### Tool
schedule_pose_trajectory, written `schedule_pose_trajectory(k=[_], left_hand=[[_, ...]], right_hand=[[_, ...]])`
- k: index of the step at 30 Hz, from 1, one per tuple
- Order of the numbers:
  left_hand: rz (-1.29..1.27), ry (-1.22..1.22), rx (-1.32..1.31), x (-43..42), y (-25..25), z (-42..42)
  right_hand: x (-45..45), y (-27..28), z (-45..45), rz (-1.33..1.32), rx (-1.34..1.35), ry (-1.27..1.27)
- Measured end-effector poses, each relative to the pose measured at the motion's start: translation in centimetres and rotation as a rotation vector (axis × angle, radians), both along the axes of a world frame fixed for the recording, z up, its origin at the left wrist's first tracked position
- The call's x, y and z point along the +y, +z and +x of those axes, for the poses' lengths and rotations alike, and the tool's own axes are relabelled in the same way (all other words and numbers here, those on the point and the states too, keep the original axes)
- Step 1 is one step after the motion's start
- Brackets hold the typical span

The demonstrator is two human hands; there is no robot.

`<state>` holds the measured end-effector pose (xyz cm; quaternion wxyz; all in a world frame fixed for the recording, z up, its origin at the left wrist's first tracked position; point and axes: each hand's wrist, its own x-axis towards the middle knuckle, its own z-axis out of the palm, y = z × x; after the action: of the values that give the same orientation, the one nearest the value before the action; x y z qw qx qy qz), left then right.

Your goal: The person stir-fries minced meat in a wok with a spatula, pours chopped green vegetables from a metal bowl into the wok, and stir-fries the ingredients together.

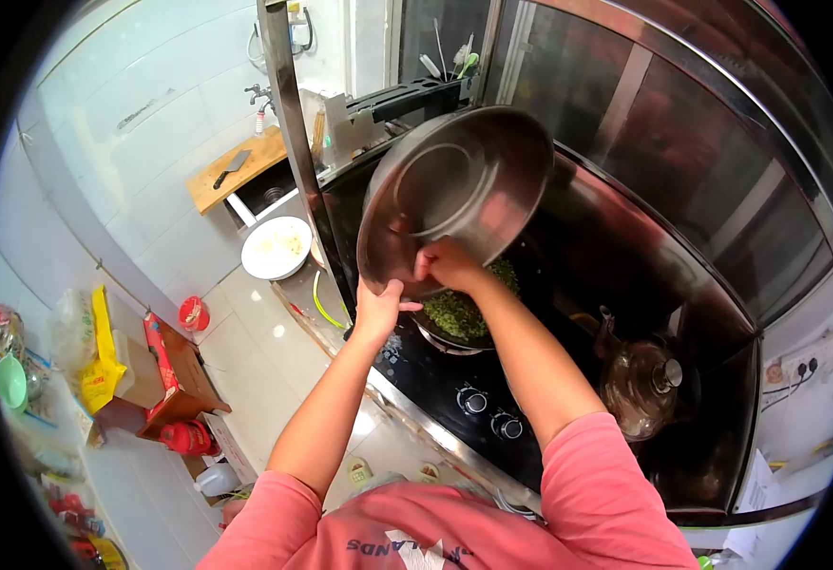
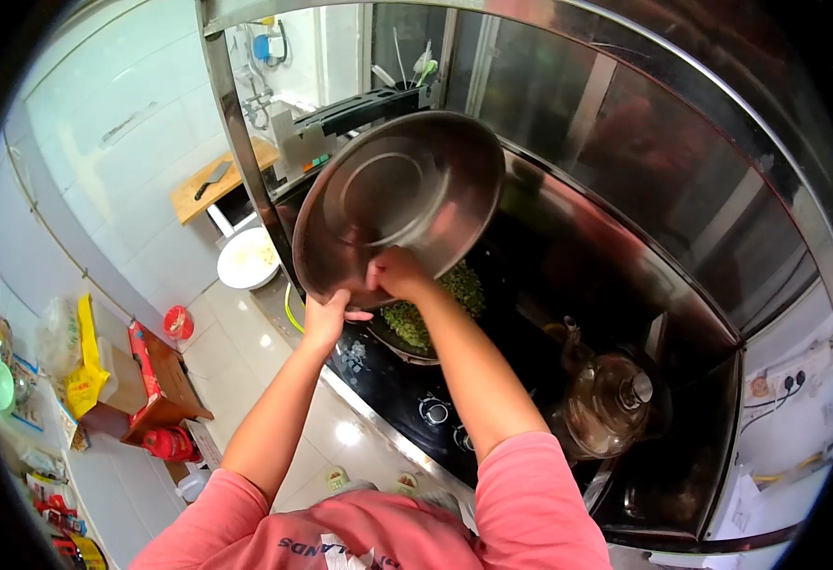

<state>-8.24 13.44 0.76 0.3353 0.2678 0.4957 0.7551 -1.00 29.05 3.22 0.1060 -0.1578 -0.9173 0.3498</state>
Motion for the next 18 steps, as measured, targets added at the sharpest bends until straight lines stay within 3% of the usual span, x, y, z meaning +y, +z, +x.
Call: schedule_pose_trajectory(k=[1,3,7,9,10,12,13,17,18], left_hand=[[-0.015,0.033,0.075,0.2,-0.4,-0.3],[-0.027,0.064,0.15,0.2,0.1,-0.2],[-0.024,0.105,0.137,0.1,0.1,0.0],[-0.024,0.125,0.133,-0.2,-0.2,0.0],[-0.025,0.123,0.136,-0.6,-0.2,-0.1],[-0.03,0.067,0.024,-1.5,0.0,-0.2],[-0.039,0.064,0.031,-2.0,0.0,-0.2],[-0.007,0.125,0.112,-3.2,0.2,0.2],[-0.022,0.13,0.133,-3.5,0.0,0.2]], right_hand=[[1.1,-0.2,1.2,0.144,-0.077,-0.033],[1.8,-0.6,3.0,0.549,-0.36,-0.402],[3.3,0.2,4.8,0.408,-0.495,-0.287],[3.6,0.2,4.7,0.236,-0.436,0.006],[3.8,0.4,4.9,0.234,-0.434,0.005],[4.1,1.4,5.9,0.414,-0.596,-0.433],[3.8,1.8,6.8,0.31,-0.486,-0.469],[0.5,3.8,8.9,0.239,-0.559,-0.413],[-0.9,2.1,9.4,0.491,-0.43,-0.47]])
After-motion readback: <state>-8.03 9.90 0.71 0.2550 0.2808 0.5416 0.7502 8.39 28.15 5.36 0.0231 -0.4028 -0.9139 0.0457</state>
